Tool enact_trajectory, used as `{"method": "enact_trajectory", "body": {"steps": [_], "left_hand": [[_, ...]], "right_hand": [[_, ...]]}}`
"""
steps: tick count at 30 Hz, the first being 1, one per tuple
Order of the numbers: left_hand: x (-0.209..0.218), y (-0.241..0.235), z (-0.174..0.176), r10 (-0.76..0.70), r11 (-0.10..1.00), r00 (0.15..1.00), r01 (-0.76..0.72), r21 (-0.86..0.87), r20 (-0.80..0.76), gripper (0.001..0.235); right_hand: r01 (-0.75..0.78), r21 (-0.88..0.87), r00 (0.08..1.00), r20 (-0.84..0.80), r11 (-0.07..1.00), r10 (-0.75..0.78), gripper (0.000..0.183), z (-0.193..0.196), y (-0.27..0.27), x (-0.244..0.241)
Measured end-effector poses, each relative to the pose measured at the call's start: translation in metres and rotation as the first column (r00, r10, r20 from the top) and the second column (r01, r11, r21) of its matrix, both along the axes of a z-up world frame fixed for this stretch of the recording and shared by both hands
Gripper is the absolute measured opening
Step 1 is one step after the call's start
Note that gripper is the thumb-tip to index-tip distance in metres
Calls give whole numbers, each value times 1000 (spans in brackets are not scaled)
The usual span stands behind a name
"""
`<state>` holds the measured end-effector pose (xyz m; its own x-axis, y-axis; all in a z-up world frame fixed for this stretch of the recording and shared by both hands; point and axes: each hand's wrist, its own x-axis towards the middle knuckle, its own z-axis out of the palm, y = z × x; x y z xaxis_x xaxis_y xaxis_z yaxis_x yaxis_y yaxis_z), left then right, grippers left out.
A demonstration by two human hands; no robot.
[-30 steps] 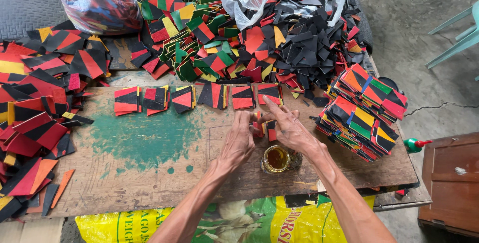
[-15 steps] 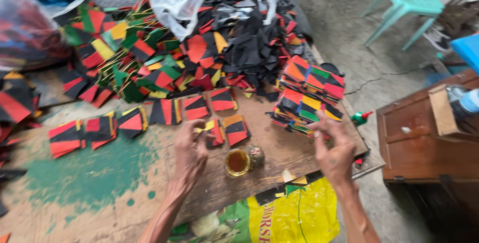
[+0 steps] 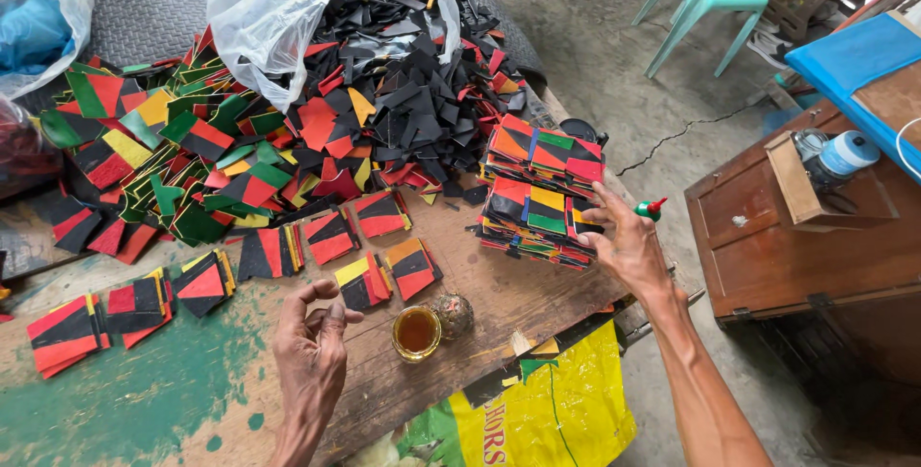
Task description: The person assembles small, colorful, triangular and rectangular foam pieces into square tiles by applying adhesive from a small container and pressing the pieces together. The finished tiles are stacked on the table.
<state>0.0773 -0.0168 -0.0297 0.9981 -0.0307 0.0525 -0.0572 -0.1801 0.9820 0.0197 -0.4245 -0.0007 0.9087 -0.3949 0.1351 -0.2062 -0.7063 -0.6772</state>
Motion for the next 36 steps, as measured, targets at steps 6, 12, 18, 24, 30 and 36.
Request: {"method": "enact_trajectory", "body": {"steps": [6,12,18,24,30,36], "left_hand": [[-2,0,2,-25,996,998,30,81,-63,27],[-2,0,1,7,995,994,4,101,-106,28],[-3,5,8,7,999,1000,-6,45,-30,28],[-30,4,19,-27,968,996,6,-250,-84,27],[-76,-26,35,-460,684,881,432,-587,112,22],[-75,-29,35,-378,597,891,27,-802,-251,42]], "right_hand": [[-33,-64,999,-31,997,31,71,-5,-8,3],[-109,-388,972,149,915,180,53,-20,-7,-6],[17,-595,875,398,804,276,52,1,6,-9],[180,68,704,687,981,-177,49,37,75,-40],[-162,720,798,498,674,-339,61,20,192,-44],[-174,793,952,287,584,-107,66,9,244,-49]]}}
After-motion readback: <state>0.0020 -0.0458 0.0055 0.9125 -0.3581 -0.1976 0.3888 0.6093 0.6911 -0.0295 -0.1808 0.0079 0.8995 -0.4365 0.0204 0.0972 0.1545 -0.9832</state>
